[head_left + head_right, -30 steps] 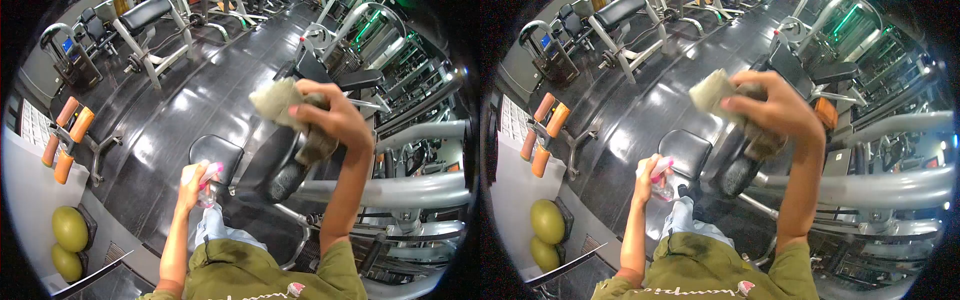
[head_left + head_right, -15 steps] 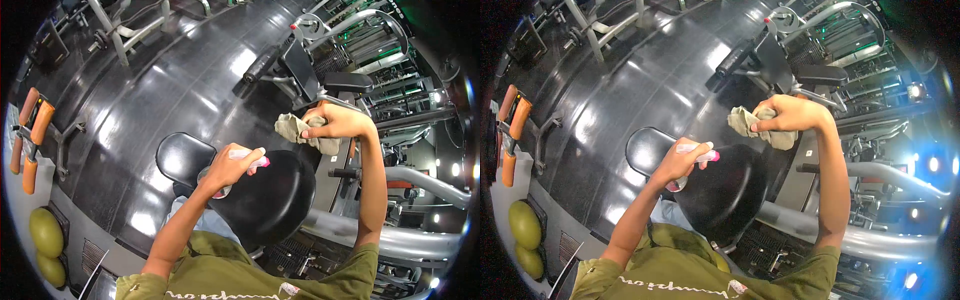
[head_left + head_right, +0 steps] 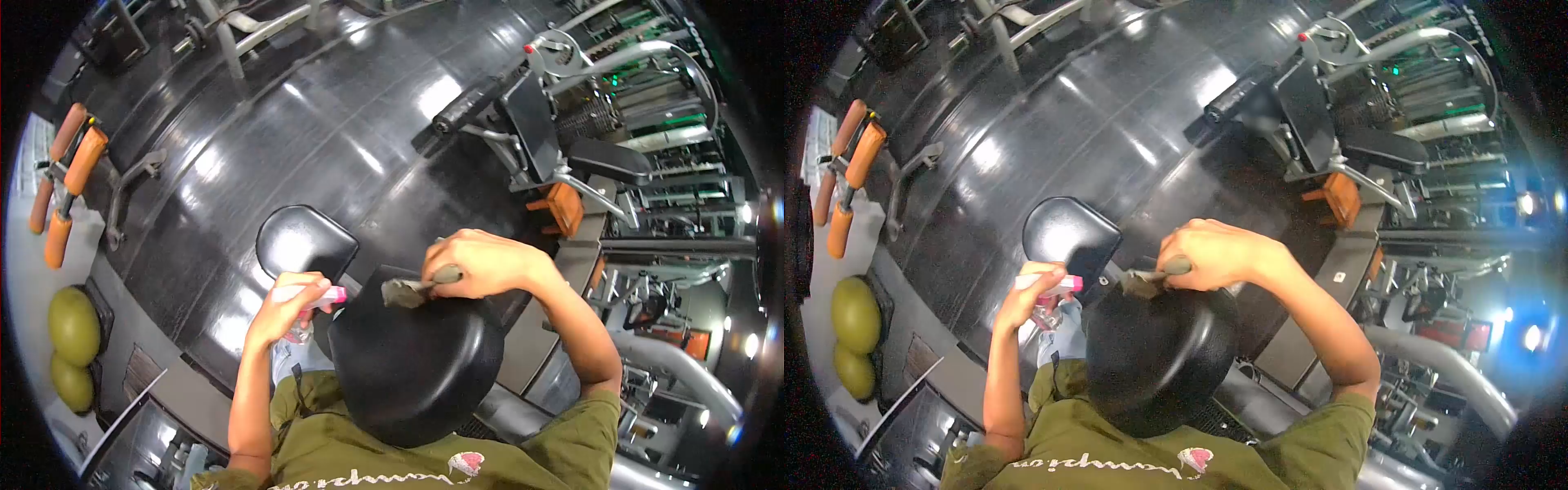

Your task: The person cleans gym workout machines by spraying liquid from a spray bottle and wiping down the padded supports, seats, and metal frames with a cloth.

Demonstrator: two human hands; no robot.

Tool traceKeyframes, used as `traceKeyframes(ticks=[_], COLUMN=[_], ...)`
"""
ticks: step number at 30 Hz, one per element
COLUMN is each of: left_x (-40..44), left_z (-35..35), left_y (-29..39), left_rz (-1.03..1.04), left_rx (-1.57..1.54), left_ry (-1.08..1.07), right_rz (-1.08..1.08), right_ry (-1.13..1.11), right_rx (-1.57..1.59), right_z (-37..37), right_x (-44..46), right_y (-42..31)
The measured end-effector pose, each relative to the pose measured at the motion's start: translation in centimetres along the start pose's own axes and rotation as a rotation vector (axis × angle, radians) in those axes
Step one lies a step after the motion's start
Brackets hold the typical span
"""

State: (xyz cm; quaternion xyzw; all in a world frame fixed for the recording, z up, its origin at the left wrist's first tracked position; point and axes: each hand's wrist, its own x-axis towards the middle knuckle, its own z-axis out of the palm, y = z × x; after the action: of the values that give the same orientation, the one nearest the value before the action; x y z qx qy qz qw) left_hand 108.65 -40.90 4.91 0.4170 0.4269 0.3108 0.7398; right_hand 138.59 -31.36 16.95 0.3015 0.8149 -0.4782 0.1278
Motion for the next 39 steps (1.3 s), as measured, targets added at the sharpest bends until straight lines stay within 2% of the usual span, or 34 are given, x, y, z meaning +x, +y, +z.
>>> traceKeyframes(ticks=[3,7,9,11,13,17,20,25,29,31,33,35,39], left_x=[-1.4,-2.1,-1.9,-1.7,-1.7,-2.5,-3.3,-4.3,-4.4,-4.5,-4.6,-4.8,-5.1], left_z=[0.0,1.1,1.9,2.4,2.7,2.6,2.4,1.5,1.3,1.6,2.0,2.2,2.1], left_y=[-1.3,-2.3,-2.3,-2.4,-2.5,-2.8,-3.1,-3.5,-4.2,-3.7,-3.3,-3.0,-3.3], left_rz=[0.025,0.072,0.087,0.099,0.165,0.152,0.170,0.187,0.202,0.182,0.159,0.173,0.180], left_rx=[-0.038,-0.121,-0.127,-0.130,-0.110,-0.132,-0.126,-0.102,-0.134,-0.099,-0.059,-0.053,-0.044], left_ry=[0.103,0.139,0.152,0.166,0.149,0.198,0.242,0.262,0.265,0.282,0.300,0.278,0.262], right_rz=[0.019,-0.255,-0.326,-0.328,-0.316,-0.196,-0.225,-0.354,-0.377,-0.136,-0.095,-0.074,-0.207], right_ry=[-0.084,-0.095,-0.147,-0.207,-0.172,-0.074,-0.141,-0.259,-0.214,-0.196,-0.141,-0.177,-0.252], right_rx=[-0.008,0.082,0.161,0.252,0.197,-0.024,-0.027,0.080,0.120,0.026,-0.147,-0.228,-0.102], right_z=[0.6,-0.9,-2.4,-3.7,-3.6,-0.5,1.1,-1.5,-2.8,-2.9,-1.4,0.0,0.4], right_x=[1.9,0.0,-1.7,-2.9,-2.6,1.6,4.1,0.8,-1.1,-0.4,1.7,3.7,3.3], right_y=[2.6,1.3,0.0,-0.3,0.1,2.8,2.5,-2.1,-2.4,-1.3,1.4,2.4,-2.0])
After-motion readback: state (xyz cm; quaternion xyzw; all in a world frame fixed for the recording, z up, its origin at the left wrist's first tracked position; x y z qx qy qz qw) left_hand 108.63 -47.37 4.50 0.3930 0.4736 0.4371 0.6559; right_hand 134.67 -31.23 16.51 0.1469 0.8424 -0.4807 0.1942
